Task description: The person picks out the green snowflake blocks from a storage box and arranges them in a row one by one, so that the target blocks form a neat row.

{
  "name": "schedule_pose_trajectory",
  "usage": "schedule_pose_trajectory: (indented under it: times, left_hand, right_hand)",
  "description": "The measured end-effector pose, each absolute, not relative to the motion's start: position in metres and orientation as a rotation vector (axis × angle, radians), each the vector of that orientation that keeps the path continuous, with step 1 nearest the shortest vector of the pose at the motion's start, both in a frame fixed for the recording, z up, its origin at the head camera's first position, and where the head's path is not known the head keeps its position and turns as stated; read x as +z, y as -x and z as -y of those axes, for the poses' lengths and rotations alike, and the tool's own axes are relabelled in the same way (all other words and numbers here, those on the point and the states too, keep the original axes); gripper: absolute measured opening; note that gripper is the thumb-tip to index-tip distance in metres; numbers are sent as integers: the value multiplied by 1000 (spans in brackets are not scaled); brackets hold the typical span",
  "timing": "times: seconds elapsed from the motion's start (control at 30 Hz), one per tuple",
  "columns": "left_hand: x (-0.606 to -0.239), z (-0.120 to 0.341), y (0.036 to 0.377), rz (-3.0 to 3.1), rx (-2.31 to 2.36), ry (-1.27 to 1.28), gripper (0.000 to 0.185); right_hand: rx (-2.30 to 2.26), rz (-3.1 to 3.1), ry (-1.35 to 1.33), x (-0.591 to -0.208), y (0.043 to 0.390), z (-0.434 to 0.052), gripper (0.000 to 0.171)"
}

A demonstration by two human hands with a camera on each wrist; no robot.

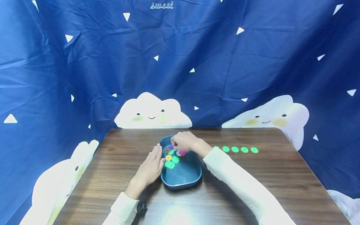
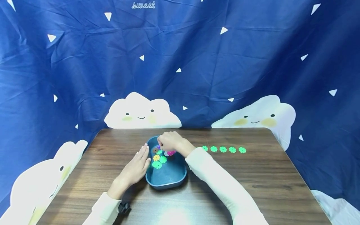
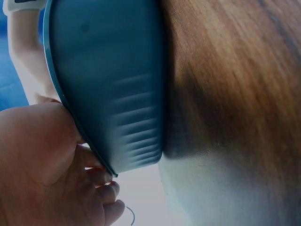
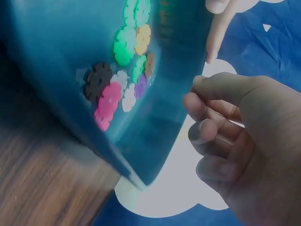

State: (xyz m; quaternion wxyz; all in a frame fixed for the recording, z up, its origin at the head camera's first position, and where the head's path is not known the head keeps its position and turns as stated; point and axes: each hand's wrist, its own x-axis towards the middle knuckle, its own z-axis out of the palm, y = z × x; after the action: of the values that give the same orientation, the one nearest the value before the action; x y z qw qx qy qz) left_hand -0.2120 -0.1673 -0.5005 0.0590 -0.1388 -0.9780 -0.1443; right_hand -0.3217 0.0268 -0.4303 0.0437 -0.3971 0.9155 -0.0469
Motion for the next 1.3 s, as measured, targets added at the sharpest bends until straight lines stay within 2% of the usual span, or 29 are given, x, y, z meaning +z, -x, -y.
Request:
schedule_pose_trajectory:
  times: [0.43, 0.73, 1.2, 1.3]
  left_hand:
    - [-501, 167, 213, 2977, -428, 431, 59]
    - [-501, 169, 212, 2974, -425, 426, 59]
    - [-500, 168, 211, 2976, -430, 416, 59]
    - [-500, 168, 211, 2974, -436, 420, 59]
  right_hand:
    - [-148, -2690, 1176, -441, 325, 1, 14]
    - [3, -2616, 1005, -453, 327, 6, 20]
    - [3, -2621, 1024, -457, 324, 6, 15]
    - [-11, -2633, 1020, -458, 323, 8, 24]
